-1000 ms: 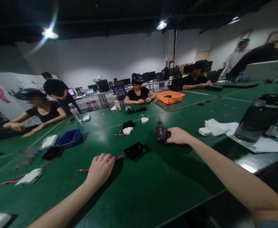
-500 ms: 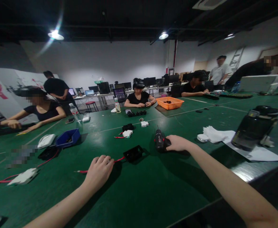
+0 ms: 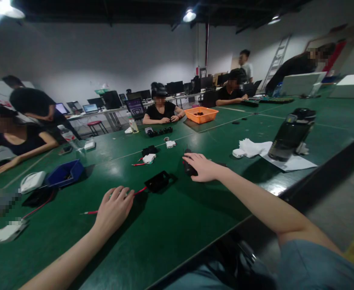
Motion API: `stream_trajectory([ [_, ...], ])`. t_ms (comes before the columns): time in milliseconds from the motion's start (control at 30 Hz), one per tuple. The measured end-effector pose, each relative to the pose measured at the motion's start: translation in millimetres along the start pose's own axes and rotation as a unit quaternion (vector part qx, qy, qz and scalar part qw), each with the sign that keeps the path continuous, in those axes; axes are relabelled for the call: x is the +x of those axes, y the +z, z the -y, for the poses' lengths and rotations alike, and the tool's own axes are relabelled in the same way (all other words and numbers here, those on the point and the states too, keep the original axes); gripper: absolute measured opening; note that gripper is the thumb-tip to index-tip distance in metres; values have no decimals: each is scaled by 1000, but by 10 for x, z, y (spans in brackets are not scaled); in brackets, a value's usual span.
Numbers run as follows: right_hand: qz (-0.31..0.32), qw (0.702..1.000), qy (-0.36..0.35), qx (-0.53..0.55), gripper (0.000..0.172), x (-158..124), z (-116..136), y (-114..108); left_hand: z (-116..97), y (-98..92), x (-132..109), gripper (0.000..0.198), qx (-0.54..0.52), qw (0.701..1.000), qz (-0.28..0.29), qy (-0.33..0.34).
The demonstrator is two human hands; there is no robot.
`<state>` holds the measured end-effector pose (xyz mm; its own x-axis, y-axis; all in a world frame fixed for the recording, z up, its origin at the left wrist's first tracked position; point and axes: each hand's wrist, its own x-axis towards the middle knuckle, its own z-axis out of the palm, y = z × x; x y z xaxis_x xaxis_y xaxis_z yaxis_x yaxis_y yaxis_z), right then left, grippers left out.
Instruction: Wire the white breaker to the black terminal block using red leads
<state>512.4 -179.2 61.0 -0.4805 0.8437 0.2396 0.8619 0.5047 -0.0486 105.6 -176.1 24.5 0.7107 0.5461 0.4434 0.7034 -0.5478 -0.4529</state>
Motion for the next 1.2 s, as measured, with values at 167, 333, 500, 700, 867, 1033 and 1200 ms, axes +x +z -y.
stream_trajectory([
  [167, -38, 995, -67, 61, 71, 52, 307, 35, 20, -14, -5, 30, -16, 1000, 14, -3],
  [333, -54, 991, -81, 96, 55, 85, 416, 68, 28, -138, 165, 38, -85, 995, 53, 0],
  [500, -59, 990, -67, 107, 49, 101, 364, 88, 6, -213, 471, 45, -154, 979, 130, 31],
  [700, -65, 988, -68, 125, 47, 122, 314, 125, -14, -189, 675, 49, -153, 972, 177, 37],
  [867, -65, 986, -71, 138, 45, 136, 312, 133, 0, -153, 696, 40, -132, 972, 189, 53],
  [1033, -60, 985, -64, 146, 44, 144, 284, 156, 30, -123, 680, 39, -133, 972, 189, 53],
  [1200, -51, 986, -56, 149, 43, 147, 272, 157, 92, -71, 633, 41, -98, 976, 187, 61],
])
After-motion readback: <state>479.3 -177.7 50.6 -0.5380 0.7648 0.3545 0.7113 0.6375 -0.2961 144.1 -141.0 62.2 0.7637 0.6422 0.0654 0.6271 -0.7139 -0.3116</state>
